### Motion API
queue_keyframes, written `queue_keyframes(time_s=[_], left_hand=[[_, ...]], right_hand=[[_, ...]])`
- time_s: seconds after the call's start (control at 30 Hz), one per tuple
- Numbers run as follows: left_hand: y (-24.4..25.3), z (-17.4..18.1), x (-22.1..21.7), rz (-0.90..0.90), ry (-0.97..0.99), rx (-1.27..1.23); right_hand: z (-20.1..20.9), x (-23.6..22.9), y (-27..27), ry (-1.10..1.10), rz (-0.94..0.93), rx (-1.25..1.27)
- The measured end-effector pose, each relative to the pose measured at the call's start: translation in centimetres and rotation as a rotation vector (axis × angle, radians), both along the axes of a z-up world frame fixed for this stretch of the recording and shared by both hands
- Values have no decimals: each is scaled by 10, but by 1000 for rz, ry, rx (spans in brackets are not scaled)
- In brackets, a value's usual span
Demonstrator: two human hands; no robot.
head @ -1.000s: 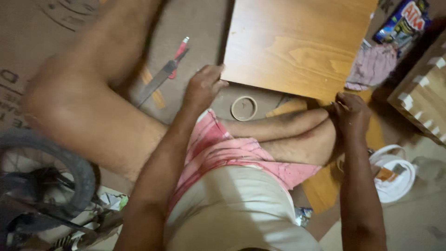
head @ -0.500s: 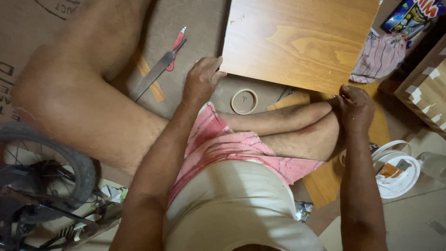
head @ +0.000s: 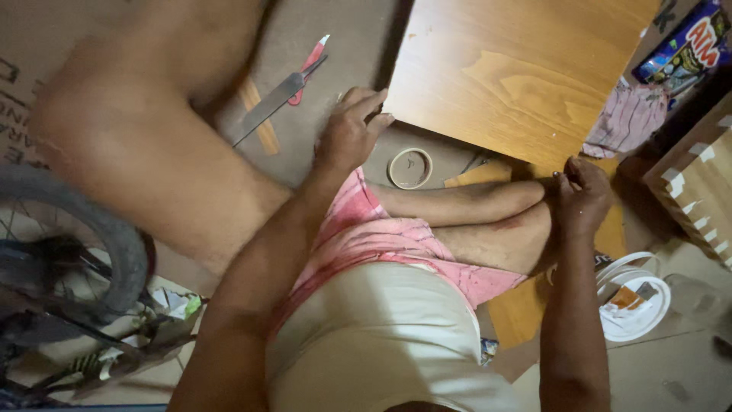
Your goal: The person applies white adhesive to a rectangular board using a brush, then places a wood veneer sheet on top. They smooth the veneer with their hands and a cloth, apply masking tape to the edges, and wipe the surface. The person works on a single board throughout the clip.
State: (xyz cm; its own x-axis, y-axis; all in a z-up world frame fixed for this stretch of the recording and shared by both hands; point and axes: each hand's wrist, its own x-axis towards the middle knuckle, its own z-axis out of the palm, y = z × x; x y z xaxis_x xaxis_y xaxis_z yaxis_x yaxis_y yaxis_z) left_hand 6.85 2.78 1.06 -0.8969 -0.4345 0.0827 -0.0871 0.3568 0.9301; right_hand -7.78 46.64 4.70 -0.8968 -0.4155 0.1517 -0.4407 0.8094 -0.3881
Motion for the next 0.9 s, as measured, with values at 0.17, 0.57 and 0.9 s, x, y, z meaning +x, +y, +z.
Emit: queue_keyframes(time_s=[0.17,0.57,0.9], left_hand=[[-1,12,9,53,-90,6],[-1,-36,-52,79,48,126],[-6,-36,-46,64,-40,162]], right_hand=[[-1,0,1,-61,-38,5],[-23,-9,19,-144,-168,-84],[-16,-9,12,-114,-154,-38]])
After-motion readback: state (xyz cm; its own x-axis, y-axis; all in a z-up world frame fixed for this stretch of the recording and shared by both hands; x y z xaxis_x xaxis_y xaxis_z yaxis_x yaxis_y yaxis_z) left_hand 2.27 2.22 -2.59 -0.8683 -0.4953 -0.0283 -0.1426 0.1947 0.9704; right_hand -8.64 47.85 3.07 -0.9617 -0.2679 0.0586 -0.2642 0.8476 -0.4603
